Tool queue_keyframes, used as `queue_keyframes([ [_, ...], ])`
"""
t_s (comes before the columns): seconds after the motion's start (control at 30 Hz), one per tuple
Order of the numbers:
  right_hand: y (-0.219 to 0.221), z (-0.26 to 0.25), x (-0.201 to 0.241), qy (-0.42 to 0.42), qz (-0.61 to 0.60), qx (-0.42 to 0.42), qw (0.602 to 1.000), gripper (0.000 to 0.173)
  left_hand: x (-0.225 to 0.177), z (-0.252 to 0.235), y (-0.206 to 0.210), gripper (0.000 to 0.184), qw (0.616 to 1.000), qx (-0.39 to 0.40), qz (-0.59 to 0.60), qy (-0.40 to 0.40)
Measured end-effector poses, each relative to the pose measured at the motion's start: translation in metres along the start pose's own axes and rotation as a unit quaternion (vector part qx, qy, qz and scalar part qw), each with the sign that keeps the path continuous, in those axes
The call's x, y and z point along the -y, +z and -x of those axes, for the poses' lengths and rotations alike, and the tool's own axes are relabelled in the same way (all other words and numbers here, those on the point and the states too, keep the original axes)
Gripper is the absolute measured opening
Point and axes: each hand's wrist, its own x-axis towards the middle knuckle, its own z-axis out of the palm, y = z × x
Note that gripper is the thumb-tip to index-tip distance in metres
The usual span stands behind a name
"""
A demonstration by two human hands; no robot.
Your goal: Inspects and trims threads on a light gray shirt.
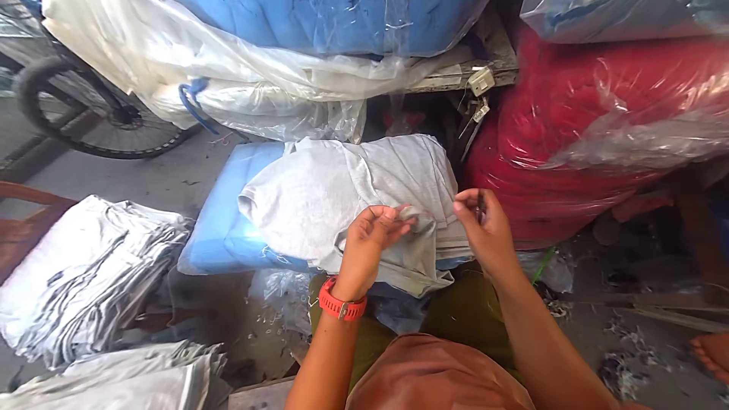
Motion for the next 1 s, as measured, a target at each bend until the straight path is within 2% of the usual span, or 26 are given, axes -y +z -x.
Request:
queue_keyframes([
  [0.07, -0.002, 0.018, 0.025, 0.011, -0.120, 0.072, 0.990, 0.027, 0.001, 0.006, 0.000, 0.014, 0.998, 0.033, 0.036, 0.036],
  [0.13, 0.004, 0.033, 0.046, 0.079, -0.242, 0.199, 0.946, 0.039, 0.003, 0.010, 0.000, 0.014, 0.993, 0.080, 0.071, 0.060],
  [0.23, 0.022, 0.029, 0.045, 0.178, -0.326, 0.300, 0.879, 0.031, 0.006, 0.011, -0.003, 0.009, 0.981, 0.129, 0.122, 0.083],
  [0.33, 0.031, 0.026, 0.040, 0.217, -0.363, 0.303, 0.854, 0.038, 0.009, 0.011, -0.007, 0.005, 0.976, 0.135, 0.142, 0.097],
  [0.77, 0.041, 0.028, 0.037, 0.252, -0.375, 0.234, 0.861, 0.040, 0.018, 0.013, -0.009, 0.009, 0.978, 0.144, 0.089, 0.119],
  [0.83, 0.037, 0.031, 0.037, 0.211, -0.325, 0.233, 0.892, 0.038, 0.018, 0.013, -0.009, 0.010, 0.982, 0.125, 0.081, 0.113],
  [0.87, 0.033, 0.035, 0.035, 0.146, -0.270, 0.225, 0.925, 0.035, 0.017, 0.013, -0.009, 0.011, 0.985, 0.111, 0.072, 0.110],
  [0.93, 0.024, 0.039, 0.025, -0.071, -0.101, 0.152, 0.981, 0.028, 0.015, 0.012, -0.012, 0.010, 0.987, 0.096, 0.049, 0.118],
  [0.97, 0.020, 0.036, 0.020, -0.159, -0.003, 0.108, 0.981, 0.033, 0.015, 0.012, -0.012, 0.009, 0.987, 0.091, 0.030, 0.128],
  [1.0, 0.019, 0.031, 0.017, -0.206, 0.070, 0.078, 0.973, 0.044, 0.015, 0.012, -0.011, 0.009, 0.986, 0.087, 0.004, 0.139],
])
